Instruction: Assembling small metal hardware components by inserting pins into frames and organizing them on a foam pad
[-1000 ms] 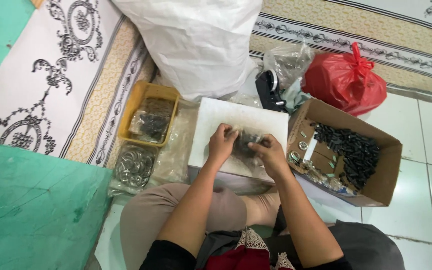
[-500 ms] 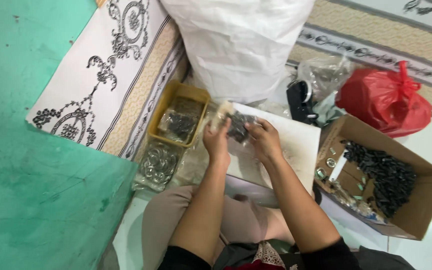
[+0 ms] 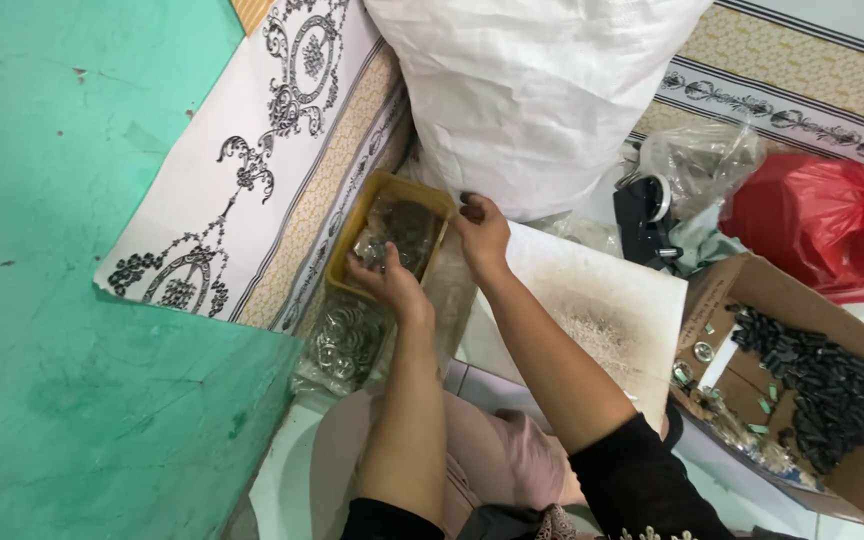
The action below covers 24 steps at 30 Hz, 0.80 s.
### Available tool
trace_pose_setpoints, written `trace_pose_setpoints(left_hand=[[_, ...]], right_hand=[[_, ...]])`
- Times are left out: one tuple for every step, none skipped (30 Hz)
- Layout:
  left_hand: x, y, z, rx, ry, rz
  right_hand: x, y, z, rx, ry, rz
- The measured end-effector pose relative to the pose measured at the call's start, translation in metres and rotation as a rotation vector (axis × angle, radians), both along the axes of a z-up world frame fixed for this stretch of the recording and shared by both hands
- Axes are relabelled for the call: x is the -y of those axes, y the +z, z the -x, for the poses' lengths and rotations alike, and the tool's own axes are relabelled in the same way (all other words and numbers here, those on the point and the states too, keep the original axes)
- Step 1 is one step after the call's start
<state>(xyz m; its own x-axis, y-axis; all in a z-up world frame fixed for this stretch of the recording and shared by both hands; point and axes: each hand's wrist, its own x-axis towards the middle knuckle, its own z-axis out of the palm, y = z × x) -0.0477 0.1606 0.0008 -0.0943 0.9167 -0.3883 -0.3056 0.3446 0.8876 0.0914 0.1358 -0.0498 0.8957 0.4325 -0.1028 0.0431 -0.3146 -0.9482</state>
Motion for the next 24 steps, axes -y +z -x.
trace_pose_setpoints(left_hand=[[-0.001,-0.011,-0.008,0.005,-0.003,0.004],[0.000,-0.022,-0.014,0.019,0.020,-0.026],[0.001,-0.033,-0.020,0.034,0.044,-0.055],[0.006,-0.034,-0.022,0.035,0.031,-0.050],[0.012,-0.035,-0.024,0.018,-0.008,-0.093],[0.017,-0.035,-0.030,0.008,-0.054,-0.142],[0.022,-0.029,-0.031,0.017,-0.076,-0.143],[0.029,-0.022,-0.031,-0.035,-0.119,-0.228],[0.036,-0.016,-0.031,-0.085,-0.161,-0.314],[0.041,-0.020,-0.031,-0.079,-0.184,-0.316],[0.046,-0.024,-0.032,-0.189,-0.234,-0.384],[0.049,-0.027,-0.033,-0.297,-0.284,-0.458],[0.061,-0.022,-0.033,-0.290,-0.307,-0.465],[0.071,-0.016,-0.034,-0.303,-0.379,-0.500],[0.082,-0.010,-0.036,-0.317,-0.450,-0.535],[0.096,-0.002,-0.036,-0.304,-0.472,-0.546],[0.109,0.005,-0.037,-0.329,-0.551,-0.638],[0.121,0.012,-0.035,-0.359,-0.626,-0.736],[0.136,0.017,-0.036,-0.350,-0.645,-0.753],[0.150,0.020,-0.035,-0.374,-0.728,-0.863],[0.163,0.023,-0.034,-0.397,-0.809,-0.975],[0.181,0.018,-0.035,-0.389,-0.823,-0.991],[0.198,0.012,-0.035,-0.381,-0.929,-1.067],[0.213,0.005,-0.031,-0.381,-1.029,-1.139]], right_hand=[[0.016,0.008,0.002,0.005,-0.003,0.004],[0.033,0.015,0.005,-0.033,-0.003,-0.091],[0.050,0.023,0.008,-0.071,-0.002,-0.187],[0.077,0.035,0.011,-0.068,-0.015,-0.183],[0.105,0.047,0.013,-0.062,0.016,-0.162],[0.133,0.061,0.013,-0.050,0.039,-0.147],[0.162,0.065,0.012,-0.041,0.018,-0.149],[0.195,0.069,0.015,-0.003,0.004,-0.081],[0.227,0.073,0.018,0.033,-0.011,-0.013],[0.264,0.061,0.010,0.036,-0.035,-0.012],[0.301,0.048,0.003,0.084,-0.077,0.063],[0.338,0.037,-0.002,0.130,-0.120,0.136],[0.372,0.033,-0.011,0.131,-0.145,0.135],[0.408,0.028,-0.018,0.160,-0.173,0.166],[0.445,0.022,-0.024,0.188,-0.202,0.198],[0.477,0.018,-0.033,0.192,-0.229,0.196],[0.510,0.013,-0.041,0.322,-0.201,0.352],[0.542,0.005,-0.047,0.444,-0.169,0.505],[0.562,0.006,-0.052,0.441,-0.196,0.499],[0.580,0.007,-0.055,0.428,-0.272,0.508],[0.598,0.007,-0.057,0.413,-0.349,0.516],[0.609,-0.003,-0.061,0.411,-0.370,0.510],[0.618,-0.014,-0.066,0.408,-0.398,0.549],[0.624,-0.027,-0.069,0.403,-0.414,0.587]])
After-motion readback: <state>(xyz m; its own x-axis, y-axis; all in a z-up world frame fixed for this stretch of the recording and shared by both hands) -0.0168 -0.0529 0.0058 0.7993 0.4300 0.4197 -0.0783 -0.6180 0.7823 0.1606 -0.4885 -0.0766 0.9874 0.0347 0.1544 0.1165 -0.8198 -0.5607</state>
